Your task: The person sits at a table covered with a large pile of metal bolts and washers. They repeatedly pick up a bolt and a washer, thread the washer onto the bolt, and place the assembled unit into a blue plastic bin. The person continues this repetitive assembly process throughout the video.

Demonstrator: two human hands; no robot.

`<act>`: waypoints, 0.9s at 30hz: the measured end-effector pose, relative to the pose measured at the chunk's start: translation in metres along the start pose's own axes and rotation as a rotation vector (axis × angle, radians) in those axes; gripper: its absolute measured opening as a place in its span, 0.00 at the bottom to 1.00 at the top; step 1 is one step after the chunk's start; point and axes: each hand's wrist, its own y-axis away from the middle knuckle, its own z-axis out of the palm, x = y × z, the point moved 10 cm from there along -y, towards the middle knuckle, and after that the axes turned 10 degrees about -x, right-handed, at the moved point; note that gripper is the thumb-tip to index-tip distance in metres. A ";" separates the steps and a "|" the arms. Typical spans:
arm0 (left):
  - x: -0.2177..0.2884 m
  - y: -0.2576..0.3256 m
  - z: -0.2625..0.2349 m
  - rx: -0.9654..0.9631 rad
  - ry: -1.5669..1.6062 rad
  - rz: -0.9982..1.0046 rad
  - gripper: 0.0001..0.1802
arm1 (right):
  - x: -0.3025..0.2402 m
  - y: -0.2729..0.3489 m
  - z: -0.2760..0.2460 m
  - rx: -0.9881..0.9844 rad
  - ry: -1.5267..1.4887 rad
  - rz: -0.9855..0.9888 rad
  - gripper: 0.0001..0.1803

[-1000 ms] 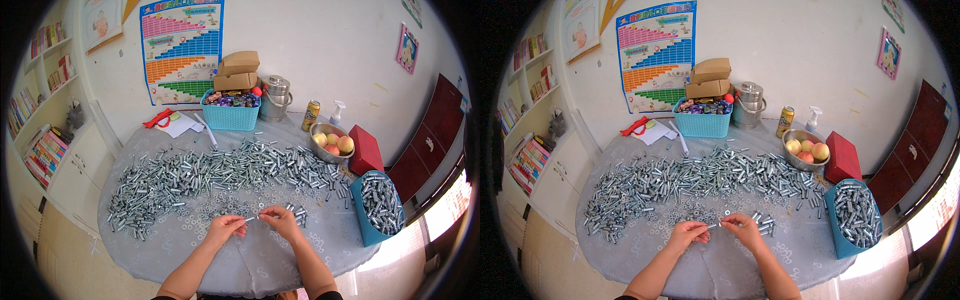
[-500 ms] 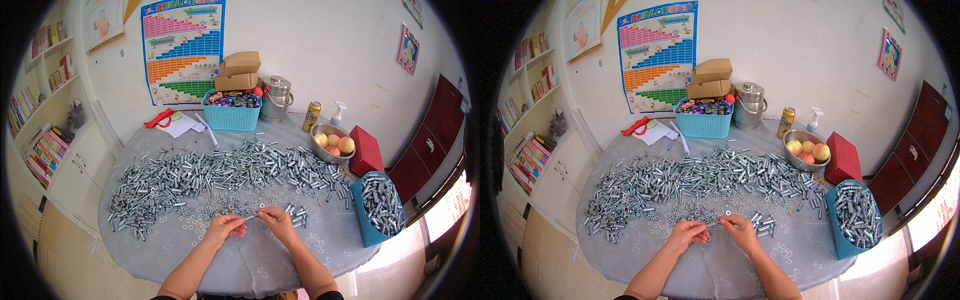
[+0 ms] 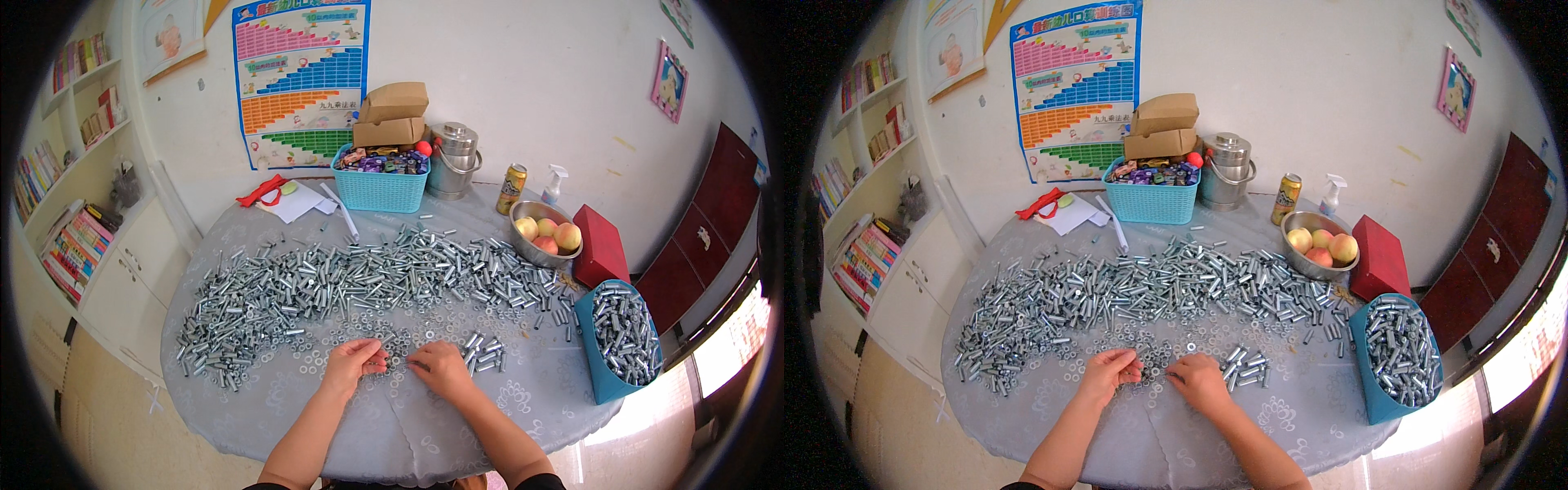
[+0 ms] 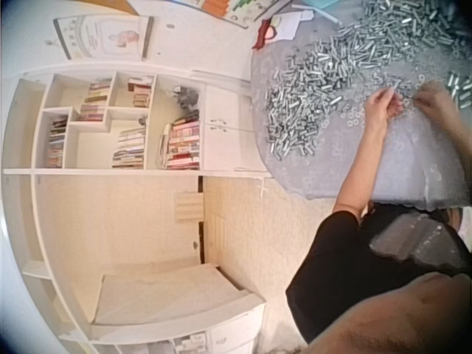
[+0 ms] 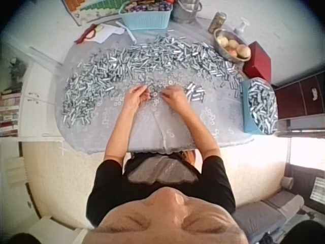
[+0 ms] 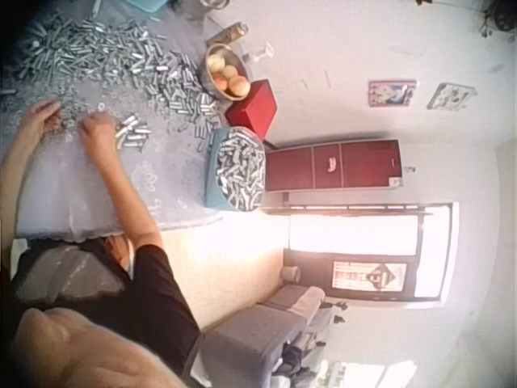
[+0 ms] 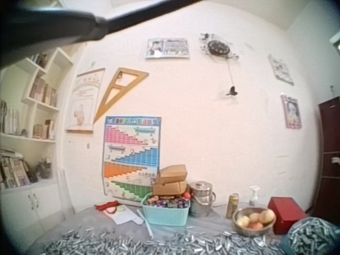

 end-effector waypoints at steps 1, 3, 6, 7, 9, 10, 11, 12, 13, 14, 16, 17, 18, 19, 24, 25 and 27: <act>0.001 0.000 0.000 0.000 -0.001 0.005 0.10 | 0.001 0.000 0.002 -0.012 0.000 0.015 0.08; 0.001 0.000 -0.001 -0.005 -0.009 0.006 0.10 | 0.001 -0.001 0.003 -0.036 0.000 0.044 0.07; 0.000 0.001 0.000 -0.017 -0.049 -0.016 0.10 | 0.011 0.000 0.005 -0.053 -0.138 0.088 0.06; -0.002 0.001 0.000 -0.017 -0.073 -0.030 0.10 | 0.023 0.003 0.005 -0.024 -0.284 0.215 0.05; -0.004 0.000 0.004 -0.037 -0.108 -0.055 0.11 | 0.046 0.017 0.010 0.040 -0.571 0.474 0.06; -0.004 0.001 0.008 -0.053 -0.119 -0.065 0.11 | 0.050 0.018 0.012 0.082 -0.742 0.485 0.06; -0.005 0.002 0.009 -0.064 -0.129 -0.074 0.11 | 0.054 0.018 0.015 0.120 -0.916 0.492 0.06; -0.007 0.002 0.009 -0.073 -0.138 -0.089 0.11 | 0.057 0.019 0.018 0.159 -1.090 0.496 0.07; -0.011 0.002 0.009 -0.082 -0.147 -0.104 0.11 | 0.055 0.017 0.018 0.160 -1.113 0.473 0.07; -0.013 0.002 0.009 -0.092 -0.156 -0.120 0.12 | 0.054 0.016 0.017 0.162 -1.137 0.450 0.07; -0.017 0.002 0.011 -0.120 -0.162 -0.138 0.11 | 0.051 0.015 0.016 0.155 -1.154 0.430 0.08; -0.018 0.002 0.012 -0.133 -0.165 -0.147 0.11 | 0.051 0.015 0.017 0.144 -1.150 0.433 0.07; -0.018 0.002 0.013 -0.137 -0.162 -0.154 0.11 | 0.050 0.014 0.018 0.134 -1.145 0.437 0.07; -0.019 0.002 0.012 -0.140 -0.159 -0.160 0.12 | 0.051 0.015 0.018 0.136 -1.130 0.441 0.08; -0.022 0.002 0.012 -0.152 -0.133 -0.179 0.12 | 0.051 0.016 0.020 0.140 -0.977 0.431 0.08; -0.021 0.002 0.013 -0.152 -0.125 -0.182 0.12 | 0.049 0.015 0.017 0.129 -0.889 0.422 0.09; -0.021 0.002 0.012 -0.146 -0.093 -0.177 0.12 | 0.044 0.013 0.013 0.104 -0.715 0.402 0.09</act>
